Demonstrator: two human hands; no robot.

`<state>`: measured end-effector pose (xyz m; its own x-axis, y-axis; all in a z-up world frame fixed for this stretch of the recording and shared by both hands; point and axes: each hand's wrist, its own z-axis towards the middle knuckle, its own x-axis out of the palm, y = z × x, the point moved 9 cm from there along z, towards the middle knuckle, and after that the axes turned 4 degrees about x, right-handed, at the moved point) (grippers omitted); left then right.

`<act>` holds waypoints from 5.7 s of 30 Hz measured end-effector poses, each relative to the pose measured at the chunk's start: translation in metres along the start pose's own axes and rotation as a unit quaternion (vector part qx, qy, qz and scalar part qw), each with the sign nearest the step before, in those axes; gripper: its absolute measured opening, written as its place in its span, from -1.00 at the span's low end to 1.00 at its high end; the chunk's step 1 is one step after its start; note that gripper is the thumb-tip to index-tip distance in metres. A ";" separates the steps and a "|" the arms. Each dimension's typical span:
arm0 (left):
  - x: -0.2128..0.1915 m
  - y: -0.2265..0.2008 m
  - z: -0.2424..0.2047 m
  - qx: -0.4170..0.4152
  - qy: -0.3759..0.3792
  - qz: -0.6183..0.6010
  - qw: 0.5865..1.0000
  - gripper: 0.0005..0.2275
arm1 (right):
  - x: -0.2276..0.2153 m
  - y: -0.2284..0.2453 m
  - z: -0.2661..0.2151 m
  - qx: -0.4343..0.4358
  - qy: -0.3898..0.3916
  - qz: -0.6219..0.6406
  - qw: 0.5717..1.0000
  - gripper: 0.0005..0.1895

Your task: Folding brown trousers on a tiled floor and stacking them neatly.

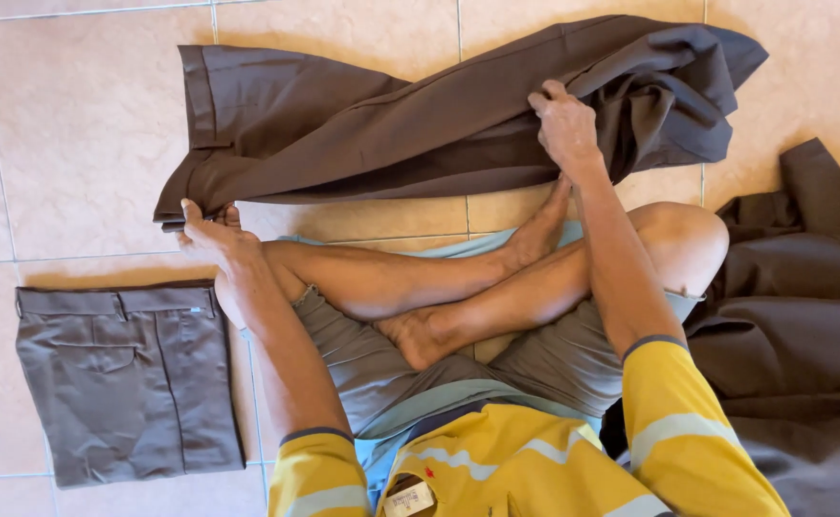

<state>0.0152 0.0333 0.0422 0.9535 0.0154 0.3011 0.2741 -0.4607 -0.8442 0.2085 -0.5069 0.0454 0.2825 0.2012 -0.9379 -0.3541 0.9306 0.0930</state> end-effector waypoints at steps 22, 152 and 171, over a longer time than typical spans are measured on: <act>-0.003 -0.001 0.004 0.007 0.007 0.009 1.000 -0.70 | -0.100 -0.027 0.002 0.068 -0.017 0.368 0.927 -0.79; -0.010 0.016 0.038 0.047 -0.005 -0.073 0.996 -0.60 | -0.020 0.106 -0.040 -0.127 0.170 0.138 0.967 -0.87; -0.020 0.057 0.081 -0.013 0.008 -0.037 0.999 -0.50 | -0.036 0.037 -0.026 -0.103 0.013 0.069 0.992 -0.77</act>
<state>0.0221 0.0786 -0.0475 0.9285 0.0354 0.3697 0.3401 -0.4810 -0.8080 0.1616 -0.4874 0.0736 0.1969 0.3131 -0.9291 -0.5633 0.8118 0.1541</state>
